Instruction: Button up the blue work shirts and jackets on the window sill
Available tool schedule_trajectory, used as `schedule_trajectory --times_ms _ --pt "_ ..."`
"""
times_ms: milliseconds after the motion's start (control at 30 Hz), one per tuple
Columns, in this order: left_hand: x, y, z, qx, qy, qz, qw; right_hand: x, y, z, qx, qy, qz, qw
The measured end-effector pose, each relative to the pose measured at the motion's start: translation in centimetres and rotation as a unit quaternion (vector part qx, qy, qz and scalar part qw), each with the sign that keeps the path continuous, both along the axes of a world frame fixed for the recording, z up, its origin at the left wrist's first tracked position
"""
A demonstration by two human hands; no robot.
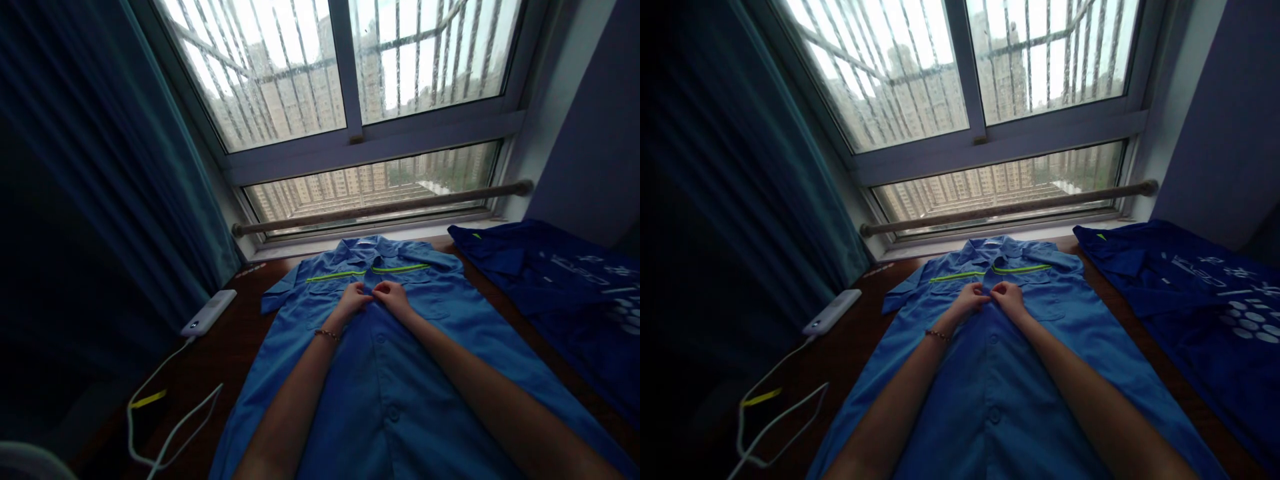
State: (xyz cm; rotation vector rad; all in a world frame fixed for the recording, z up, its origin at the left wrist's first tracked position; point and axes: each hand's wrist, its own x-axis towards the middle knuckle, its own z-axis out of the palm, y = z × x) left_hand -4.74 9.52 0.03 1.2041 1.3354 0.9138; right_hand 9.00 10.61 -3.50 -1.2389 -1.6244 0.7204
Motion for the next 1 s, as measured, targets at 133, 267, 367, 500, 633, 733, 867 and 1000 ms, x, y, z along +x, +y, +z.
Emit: schedule_trajectory --times_ms 133,267,367,500,633,733,867,1000 --pt "-0.1 0.2 -0.2 -0.007 0.023 0.052 0.998 0.0 -0.2 0.3 0.011 -0.006 0.009 1.0" --pt "-0.5 0.1 -0.2 -0.024 0.028 0.069 0.997 0.2 -0.9 1.1 0.044 -0.038 0.039 0.998" --pt "-0.7 0.1 -0.1 -0.029 0.028 0.061 0.997 0.2 -1.2 1.5 0.056 -0.059 0.045 0.996" --pt "-0.4 0.2 -0.1 -0.038 0.025 0.05 0.998 -0.3 -1.3 1.3 0.065 -0.082 0.01 0.994" --pt "-0.1 0.2 -0.1 -0.045 0.027 0.047 0.998 -0.9 -1.5 0.9 0.085 -0.111 0.001 0.99" --pt "-0.2 0.3 -0.1 -0.055 0.019 0.044 0.997 -1.1 -1.8 1.0 0.094 -0.126 -0.006 0.988" --pt "-0.8 0.3 0.0 -0.071 -0.021 0.016 0.997 -1.2 -2.4 1.5 0.121 -0.141 0.004 0.983" --pt "-1.3 0.1 0.2 -0.07 -0.058 -0.027 0.996 -1.1 -2.5 1.5 0.126 -0.138 0.014 0.982"
